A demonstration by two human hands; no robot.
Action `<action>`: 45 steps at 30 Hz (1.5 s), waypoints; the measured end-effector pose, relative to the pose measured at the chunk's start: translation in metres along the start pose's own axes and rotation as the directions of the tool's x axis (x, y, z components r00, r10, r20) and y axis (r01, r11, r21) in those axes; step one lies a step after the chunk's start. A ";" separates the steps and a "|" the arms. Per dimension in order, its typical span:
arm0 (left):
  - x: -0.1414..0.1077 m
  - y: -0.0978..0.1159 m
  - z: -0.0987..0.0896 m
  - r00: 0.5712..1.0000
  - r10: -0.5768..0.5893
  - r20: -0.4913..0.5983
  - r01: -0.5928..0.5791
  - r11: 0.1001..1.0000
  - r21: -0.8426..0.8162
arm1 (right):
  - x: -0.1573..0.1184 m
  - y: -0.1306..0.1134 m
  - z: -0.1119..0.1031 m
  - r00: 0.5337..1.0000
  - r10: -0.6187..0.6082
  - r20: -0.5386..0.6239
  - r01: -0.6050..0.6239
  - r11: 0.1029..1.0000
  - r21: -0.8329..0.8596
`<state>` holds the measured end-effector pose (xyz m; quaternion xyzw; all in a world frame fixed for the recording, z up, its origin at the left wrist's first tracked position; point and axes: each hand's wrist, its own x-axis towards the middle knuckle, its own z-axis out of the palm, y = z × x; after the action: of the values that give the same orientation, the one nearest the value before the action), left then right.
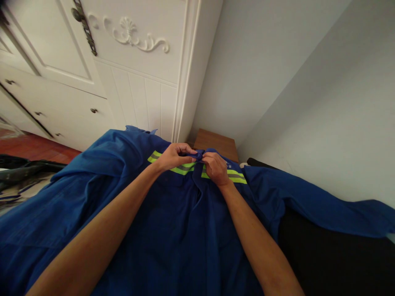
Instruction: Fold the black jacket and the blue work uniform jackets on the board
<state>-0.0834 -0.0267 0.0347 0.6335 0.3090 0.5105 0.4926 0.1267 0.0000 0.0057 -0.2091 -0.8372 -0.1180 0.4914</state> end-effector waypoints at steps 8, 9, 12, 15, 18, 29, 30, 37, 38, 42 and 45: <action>0.001 0.004 0.003 0.995 0.103 -0.015 -0.099 0.978 0.183 | -0.001 -0.001 0.000 0.998 -0.064 -0.003 0.064 0.997 -0.039; 0.001 0.005 0.003 0.993 0.115 -0.014 -0.110 0.973 0.202 | -0.001 -0.002 0.000 0.997 -0.071 -0.002 0.071 0.996 -0.050; 0.001 0.006 0.004 0.987 0.162 -0.007 -0.154 0.951 0.269 | -0.002 -0.002 0.001 0.996 -0.090 -0.010 0.090 0.994 -0.058; -0.001 0.009 0.005 0.982 0.191 -0.005 -0.181 0.939 0.293 | -0.003 -0.003 0.002 0.995 -0.101 -0.028 0.099 0.994 -0.044; -0.002 0.011 0.005 0.985 0.169 0.016 -0.168 0.953 0.253 | -0.003 -0.004 0.003 0.995 -0.094 -0.042 0.093 0.995 -0.031; -0.002 0.011 0.002 0.983 0.170 0.071 -0.184 0.926 0.331 | -0.003 -0.009 0.007 0.999 -0.046 -0.030 0.045 0.999 -0.018; -0.003 0.011 0.002 0.983 0.171 0.068 -0.184 0.920 0.346 | -0.003 -0.009 0.007 0.999 -0.029 -0.023 0.029 0.999 -0.014; -0.003 0.010 0.003 0.980 0.184 0.072 -0.198 0.902 0.384 | -0.005 -0.010 0.010 1.000 0.020 -0.004 -0.020 0.999 0.041; -0.003 0.010 0.003 0.980 0.187 0.072 -0.201 0.896 0.395 | -0.005 -0.010 0.010 1.000 0.025 0.001 -0.025 0.998 0.049; -0.003 0.008 0.005 0.975 0.205 0.091 -0.224 0.874 0.432 | -0.005 -0.012 0.010 0.999 0.035 -0.003 -0.035 0.997 0.068; -0.003 0.006 0.005 0.973 0.207 0.101 -0.230 0.847 0.479 | -0.006 -0.013 0.011 0.999 0.054 -0.003 -0.054 0.995 0.079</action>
<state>-0.0799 -0.0334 0.0392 0.7794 0.3423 0.4543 0.2626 0.1144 -0.0081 -0.0047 -0.2117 -0.8340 -0.0722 0.5044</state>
